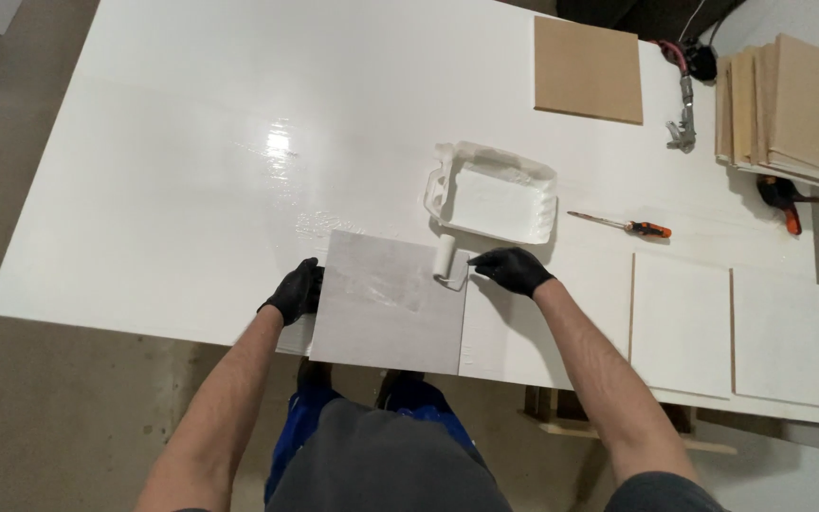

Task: Applying white paint or primer to a small wooden board using a hand roller on a workbench.

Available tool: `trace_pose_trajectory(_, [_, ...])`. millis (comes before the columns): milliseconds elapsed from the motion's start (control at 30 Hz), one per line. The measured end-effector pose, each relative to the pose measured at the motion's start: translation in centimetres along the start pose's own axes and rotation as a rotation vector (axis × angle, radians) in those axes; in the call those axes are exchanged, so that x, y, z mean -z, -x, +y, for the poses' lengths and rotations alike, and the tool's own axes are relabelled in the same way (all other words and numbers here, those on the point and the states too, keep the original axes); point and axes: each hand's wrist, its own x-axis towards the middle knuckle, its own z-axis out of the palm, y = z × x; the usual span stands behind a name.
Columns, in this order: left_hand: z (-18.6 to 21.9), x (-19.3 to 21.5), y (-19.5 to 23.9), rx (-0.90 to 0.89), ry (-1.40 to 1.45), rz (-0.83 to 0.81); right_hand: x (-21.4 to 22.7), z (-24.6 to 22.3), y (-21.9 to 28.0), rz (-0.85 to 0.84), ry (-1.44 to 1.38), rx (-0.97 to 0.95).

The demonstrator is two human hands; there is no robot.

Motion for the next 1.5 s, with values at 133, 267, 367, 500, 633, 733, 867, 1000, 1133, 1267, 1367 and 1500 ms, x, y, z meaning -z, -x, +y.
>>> trace_pose_trajectory(133, [0.2, -0.6, 0.2, -0.017, -0.008, -0.01, -0.6, 0.3, -2.2, 0.036, -0.297, -0.083])
trace_pose_trajectory(267, [-0.8, 0.6, -1.6, 0.002, 0.04, -0.018, -1.0, 4.0, 1.3, 0.049, -0.315, -0.156])
trace_pose_trajectory(367, [1.3, -2.3, 3.7, 0.024, -0.018, -0.016, 1.8, 1.7, 4.2, 0.136, -0.147, -0.121])
trace_pose_trajectory(500, [-0.3, 0.4, -1.7, 0.031, -0.071, 0.0, -0.5, 1.7, 5.1, -0.037, -0.898, -0.196])
trace_pose_trajectory(633, [-0.3, 0.5, -1.8, 0.027, -0.029, -0.002, -2.3, -1.6, 1.7, 0.184, -0.044, 0.097])
trace_pose_trajectory(733, [-0.6, 0.9, -1.7, 0.025, -0.023, -0.016, -2.8, -6.4, -3.1, 0.19, -0.053, 0.182])
trace_pose_trajectory(867, [-0.5, 0.7, -1.7, -0.007, -0.037, -0.007, -4.2, -13.4, -10.1, 0.227, -0.107, 0.198])
trace_pose_trajectory(1000, [-0.3, 0.8, -1.6, -0.007, -0.051, -0.003, -4.6, -14.7, -9.1, 0.209, -0.162, 0.13])
trace_pose_trajectory(1133, [-1.3, 1.6, -3.2, -0.002, -0.084, -0.001, -3.0, -8.5, 0.2, 0.133, -0.194, -0.015])
trace_pose_trajectory(1267, [0.4, -0.3, 0.0, 0.005, -0.133, 0.037, -1.7, -3.2, 6.8, 0.119, -0.097, -0.041])
trace_pose_trajectory(1367, [-0.4, 0.8, -1.9, 0.009, -0.085, 0.031, -2.7, -5.9, 3.2, 0.155, -0.085, -0.016])
trace_pose_trajectory(1500, [-1.5, 2.2, -4.9, -0.01, -0.036, 0.021, -4.7, -14.3, -5.1, 0.212, -0.086, 0.104])
